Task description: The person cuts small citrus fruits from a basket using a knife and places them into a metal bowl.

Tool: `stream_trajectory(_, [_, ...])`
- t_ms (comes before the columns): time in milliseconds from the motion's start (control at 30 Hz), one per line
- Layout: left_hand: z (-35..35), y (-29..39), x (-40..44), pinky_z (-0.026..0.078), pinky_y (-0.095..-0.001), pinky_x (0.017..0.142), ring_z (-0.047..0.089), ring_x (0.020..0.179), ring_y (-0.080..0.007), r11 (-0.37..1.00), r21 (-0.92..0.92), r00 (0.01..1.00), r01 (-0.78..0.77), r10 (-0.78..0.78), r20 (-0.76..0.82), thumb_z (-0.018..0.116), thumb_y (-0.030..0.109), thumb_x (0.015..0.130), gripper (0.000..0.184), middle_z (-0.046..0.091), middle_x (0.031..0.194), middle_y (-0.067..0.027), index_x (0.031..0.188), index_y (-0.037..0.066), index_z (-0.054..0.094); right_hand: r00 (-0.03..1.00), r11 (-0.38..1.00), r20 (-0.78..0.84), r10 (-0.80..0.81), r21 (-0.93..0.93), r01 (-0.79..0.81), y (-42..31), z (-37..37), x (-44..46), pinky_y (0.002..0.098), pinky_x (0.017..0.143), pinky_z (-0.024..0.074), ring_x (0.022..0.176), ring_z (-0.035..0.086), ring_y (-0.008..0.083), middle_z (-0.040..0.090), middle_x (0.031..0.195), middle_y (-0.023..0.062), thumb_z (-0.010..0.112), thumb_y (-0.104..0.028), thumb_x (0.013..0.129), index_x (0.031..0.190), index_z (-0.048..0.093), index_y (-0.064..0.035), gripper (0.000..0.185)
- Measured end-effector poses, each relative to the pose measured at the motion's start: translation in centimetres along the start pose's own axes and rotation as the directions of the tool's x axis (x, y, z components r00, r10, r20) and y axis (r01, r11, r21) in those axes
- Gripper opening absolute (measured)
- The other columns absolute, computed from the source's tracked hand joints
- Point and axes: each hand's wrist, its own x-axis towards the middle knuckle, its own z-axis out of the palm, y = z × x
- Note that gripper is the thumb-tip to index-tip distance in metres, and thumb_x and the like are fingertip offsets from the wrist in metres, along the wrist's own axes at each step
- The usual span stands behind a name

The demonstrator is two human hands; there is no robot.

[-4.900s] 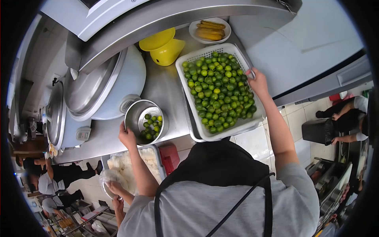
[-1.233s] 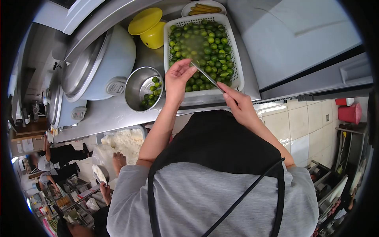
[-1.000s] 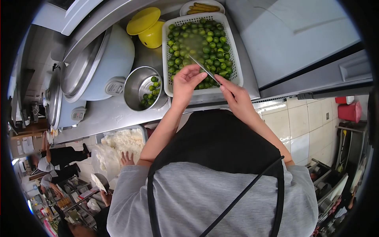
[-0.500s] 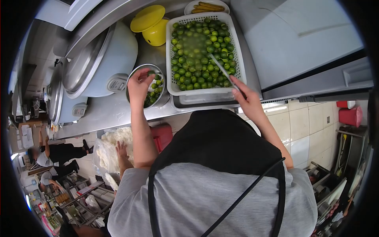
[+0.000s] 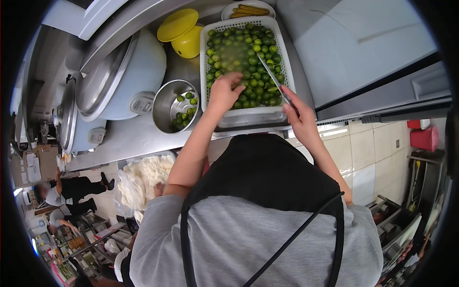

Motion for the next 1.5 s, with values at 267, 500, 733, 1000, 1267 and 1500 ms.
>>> stream_trajectory(267, [-4.4,-1.1,8.6,0.049,-0.0342,0.072,0.063,0.08,-0.0255,0.949,0.274,0.923,-0.154,0.238,-0.303,0.069,0.015,0.073,0.032,0.066,0.088,-0.0131,0.103,0.006,0.064,0.998,0.996,-0.022,0.06,-0.069,-0.061,0.2,-0.5,0.0,0.0284,0.071,0.0458,0.071,0.057,0.0174,0.063,0.101,0.0147,0.05,-0.008,0.09,0.127,0.048,-0.0082,0.037])
stream_trajectory(500, [-3.7,1.9,3.0,0.047,-0.0384,0.079,0.055,0.092,-0.0314,0.91,0.406,0.997,0.081,-0.08,-0.019,0.067,0.009,0.069,0.024,0.064,0.09,-0.0145,0.094,0.007,0.067,0.999,0.998,-0.04,0.009,-0.069,-0.012,0.7,-0.5,-0.4,0.0276,0.072,0.0455,0.074,0.057,0.0175,0.062,0.105,0.0142,0.05,-0.007,0.09,0.126,0.048,-0.006,0.037])
stream_trajectory(733, [-1.2,-0.6,0.8,0.05,-0.0317,0.077,0.06,0.088,-0.0193,0.972,-0.217,0.98,0.093,-0.128,-0.154,0.067,0.005,0.076,0.024,0.063,0.086,-0.0068,0.1,0.001,0.064,1.0,1.0,-0.008,-0.001,0.017,0.002,0.1,0.5,-0.5,0.0264,0.072,0.0452,0.073,0.056,0.0159,0.062,0.107,0.0126,0.048,-0.009,0.091,0.127,0.047,-0.0059,0.036])
stream_trajectory(1000, [-2.7,2.8,-2.6,0.05,-0.0319,0.091,0.058,0.103,-0.0301,0.286,-0.936,0.968,0.206,-0.202,0.151,0.055,-0.006,0.083,0.03,0.055,0.1,-0.0067,0.112,-0.002,0.053,0.996,0.999,0.085,-0.014,0.044,0.011,-0.1,2.0,-0.9,0.0284,0.082,0.0447,0.092,0.06,0.0207,0.059,0.114,0.0165,0.044,-0.014,0.094,0.127,0.048,-0.0063,0.034])
stream_trajectory(1267, [-1.6,3.1,-2.7,0.049,-0.0301,0.083,0.059,0.089,-0.0148,0.36,-0.92,0.974,0.155,-0.212,0.082,0.059,0.002,0.084,0.02,0.059,0.099,-0.0059,0.104,0.001,0.055,0.991,0.999,0.121,-0.052,0.012,0.051,0.0,2.2,-1.1,0.033,0.085,0.0449,0.103,0.058,0.0319,0.059,0.113,0.0202,0.045,-0.015,0.093,0.124,0.051,-0.0069,0.033])
stream_trajectory(1500, [0.0,3.0,-2.6,0.049,-0.0288,0.082,0.059,0.086,-0.0132,0.466,-0.873,0.984,0.148,-0.157,0.083,0.062,0.001,0.082,0.019,0.061,0.093,-0.0053,0.1,0.0,0.057,0.991,0.989,0.052,-0.124,-0.074,0.127,-0.1,2.1,-0.6,0.0287,0.074,0.045,0.083,0.055,0.0221,0.061,0.109,0.015,0.046,-0.012,0.092,0.125,0.051,-0.0075,0.033])
